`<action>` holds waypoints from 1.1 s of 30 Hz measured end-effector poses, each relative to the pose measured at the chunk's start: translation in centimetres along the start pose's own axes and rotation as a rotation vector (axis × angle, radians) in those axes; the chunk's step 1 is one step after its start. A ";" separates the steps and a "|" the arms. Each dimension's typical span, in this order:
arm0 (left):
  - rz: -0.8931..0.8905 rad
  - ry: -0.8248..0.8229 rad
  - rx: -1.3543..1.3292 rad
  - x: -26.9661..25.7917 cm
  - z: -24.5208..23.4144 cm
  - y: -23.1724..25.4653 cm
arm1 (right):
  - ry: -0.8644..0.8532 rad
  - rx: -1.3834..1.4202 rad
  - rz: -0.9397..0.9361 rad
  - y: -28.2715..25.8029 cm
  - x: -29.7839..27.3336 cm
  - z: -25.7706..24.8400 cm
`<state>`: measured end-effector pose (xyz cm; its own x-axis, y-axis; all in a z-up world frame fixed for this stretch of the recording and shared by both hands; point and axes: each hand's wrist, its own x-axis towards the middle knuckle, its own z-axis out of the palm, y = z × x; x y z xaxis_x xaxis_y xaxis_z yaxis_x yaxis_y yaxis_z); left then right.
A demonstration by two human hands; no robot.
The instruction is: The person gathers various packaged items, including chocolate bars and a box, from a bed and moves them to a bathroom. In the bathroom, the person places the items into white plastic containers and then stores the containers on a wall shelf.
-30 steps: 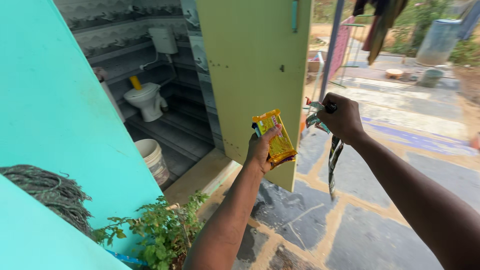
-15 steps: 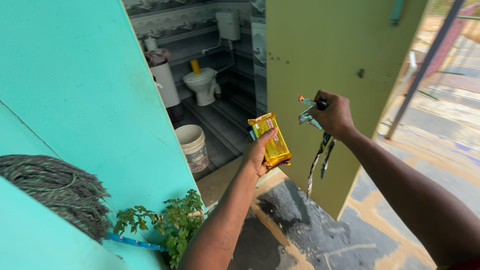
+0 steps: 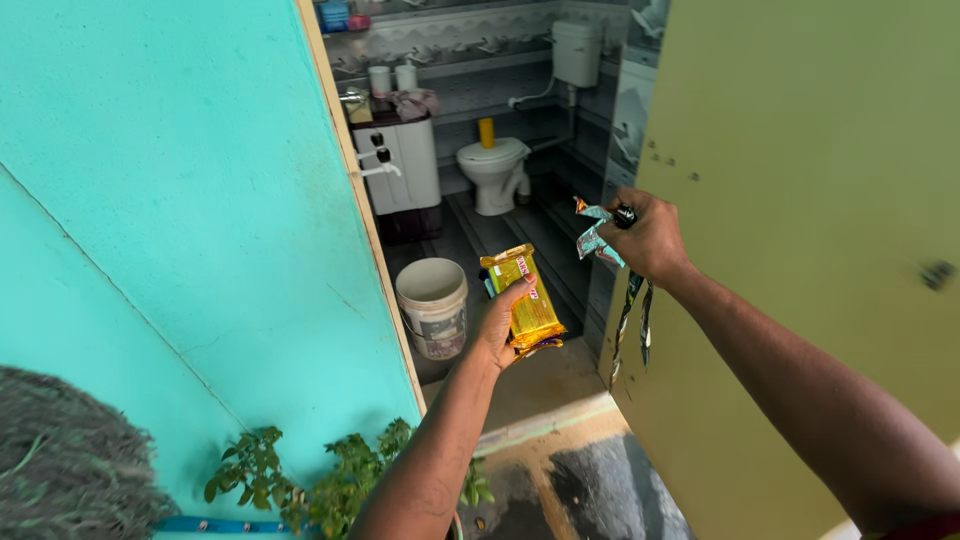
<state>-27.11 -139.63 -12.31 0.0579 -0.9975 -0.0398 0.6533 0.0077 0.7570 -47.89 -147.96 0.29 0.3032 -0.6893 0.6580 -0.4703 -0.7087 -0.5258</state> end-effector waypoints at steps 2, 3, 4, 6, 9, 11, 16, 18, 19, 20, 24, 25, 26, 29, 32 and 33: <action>0.061 0.026 0.003 2.8 -1.7 1.1 | -0.017 -0.004 -0.004 1.0 2.4 2.1; 0.075 0.027 0.010 4.1 -2.5 1.6 | -0.043 0.006 0.051 1.6 3.6 3.2; 0.090 0.027 0.017 5.5 -3.3 2.0 | -0.070 0.015 0.106 2.2 5.0 4.3; 0.108 0.008 0.029 8.9 -5.0 3.3 | -0.095 0.056 0.139 3.8 7.8 6.7; 0.085 0.007 0.033 13.8 -7.1 5.2 | -0.026 0.127 -0.043 7.1 11.3 11.2; 0.061 0.066 0.017 16.5 -7.9 6.9 | -0.003 0.140 -0.107 8.9 14.7 13.5; 0.173 0.120 0.077 24.1 -9.6 11.5 | -0.075 0.140 0.106 12.2 21.4 18.7; 0.173 0.128 0.066 26.8 -10.0 12.5 | -0.071 0.140 0.123 13.7 23.6 20.1; 0.162 0.130 0.065 28.1 -10.4 13.2 | -0.070 0.142 0.131 14.4 24.6 20.8; 0.152 0.132 0.063 29.3 -10.8 13.7 | -0.060 0.139 0.131 15.3 25.6 21.4; 0.189 0.172 0.073 34.8 -12.1 15.4 | -0.072 0.118 0.181 18.4 30.7 23.6; 0.185 0.188 0.076 36.2 -12.7 15.5 | -0.087 0.113 0.216 19.4 31.6 24.3; 0.180 0.204 0.080 37.6 -13.3 15.4 | -0.075 0.139 0.233 20.4 32.5 25.2; 0.205 0.150 -0.013 42.8 -15.4 15.3 | -0.035 0.190 0.215 23.8 36.9 28.1; 0.207 0.147 0.026 48.9 -17.4 15.7 | 0.009 0.211 0.121 28.1 40.6 31.6; 0.210 0.140 0.016 51.2 -17.6 16.2 | 0.030 0.226 0.071 29.4 42.3 32.7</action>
<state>-0.25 -189.31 -13.53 0.2960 -0.9547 0.0307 0.6042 0.2120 0.7681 -21.75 -202.85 -4.98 0.2499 -0.7361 0.6291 -0.2910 -0.6767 -0.6763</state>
